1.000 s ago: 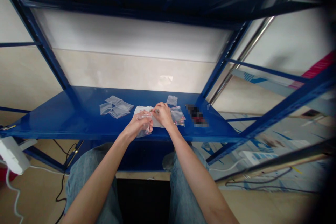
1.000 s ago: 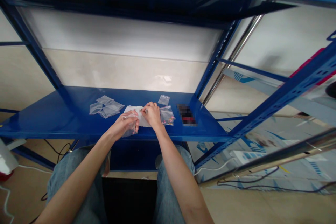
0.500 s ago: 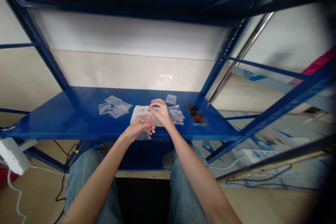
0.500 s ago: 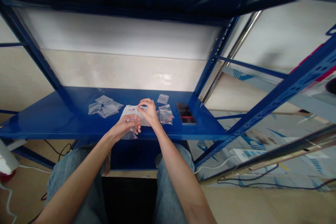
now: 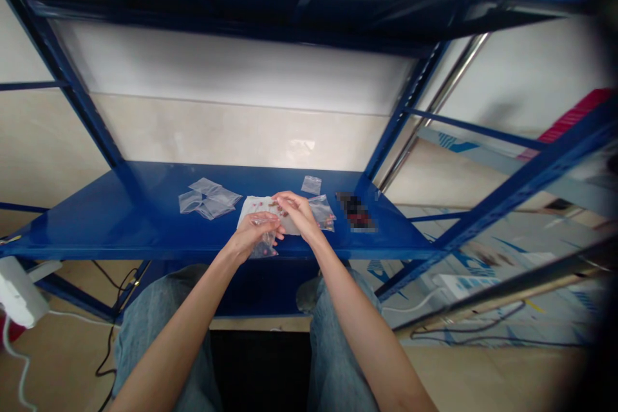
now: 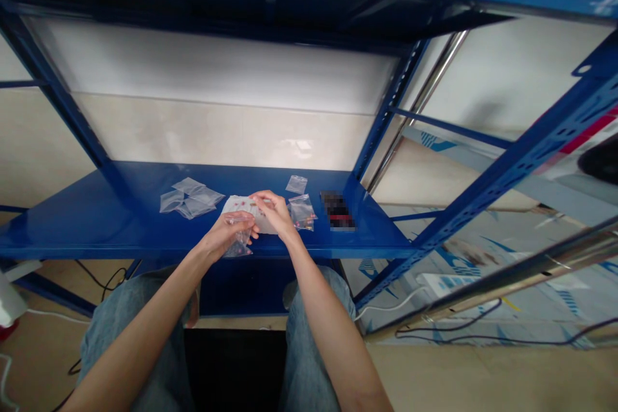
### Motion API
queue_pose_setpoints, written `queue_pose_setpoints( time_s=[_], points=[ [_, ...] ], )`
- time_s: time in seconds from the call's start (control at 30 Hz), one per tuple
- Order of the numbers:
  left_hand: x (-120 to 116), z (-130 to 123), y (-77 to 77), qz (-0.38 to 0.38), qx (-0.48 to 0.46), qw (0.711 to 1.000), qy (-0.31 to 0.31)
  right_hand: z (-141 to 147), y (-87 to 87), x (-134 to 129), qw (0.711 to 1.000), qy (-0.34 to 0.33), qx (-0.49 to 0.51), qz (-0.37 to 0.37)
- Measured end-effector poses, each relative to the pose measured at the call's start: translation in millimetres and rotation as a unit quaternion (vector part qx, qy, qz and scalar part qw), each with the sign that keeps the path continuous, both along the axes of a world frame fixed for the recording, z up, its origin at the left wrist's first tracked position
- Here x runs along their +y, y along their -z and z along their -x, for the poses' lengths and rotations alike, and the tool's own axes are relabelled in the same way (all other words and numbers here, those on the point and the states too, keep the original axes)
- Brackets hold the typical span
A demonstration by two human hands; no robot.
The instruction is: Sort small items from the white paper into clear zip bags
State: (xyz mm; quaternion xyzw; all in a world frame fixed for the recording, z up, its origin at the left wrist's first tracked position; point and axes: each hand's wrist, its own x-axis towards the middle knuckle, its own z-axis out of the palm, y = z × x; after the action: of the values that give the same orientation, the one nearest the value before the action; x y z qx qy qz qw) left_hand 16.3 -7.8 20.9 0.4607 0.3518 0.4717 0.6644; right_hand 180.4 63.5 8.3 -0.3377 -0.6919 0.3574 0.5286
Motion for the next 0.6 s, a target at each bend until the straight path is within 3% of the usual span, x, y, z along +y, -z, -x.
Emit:
queue_pose_setpoints(
  time_s=[0.1, 0.2, 0.33, 0.6],
  points=[
    [2.7, -0.5, 3.5, -0.012, -0.012, 1.000, 0.002, -9.3, 7.4, 18.9, 0.981, 0.141, -0.118, -0.066],
    [4.4, 0.5, 4.5, -0.018, -0.021, 1.000, -0.008, -13.2, 15.1, 29.4, 0.942, 0.202, -0.246, -0.103],
    [4.5, 3.2, 3.8, -0.034, -0.018, 0.999, 0.003, -12.4, 16.2, 25.1, 0.912, 0.198, -0.336, -0.128],
    [5.8, 4.9, 7.4, -0.053, -0.010, 0.998, 0.017, -18.8, 12.5, 17.3, 0.907, 0.160, -0.366, -0.131]
  ],
)
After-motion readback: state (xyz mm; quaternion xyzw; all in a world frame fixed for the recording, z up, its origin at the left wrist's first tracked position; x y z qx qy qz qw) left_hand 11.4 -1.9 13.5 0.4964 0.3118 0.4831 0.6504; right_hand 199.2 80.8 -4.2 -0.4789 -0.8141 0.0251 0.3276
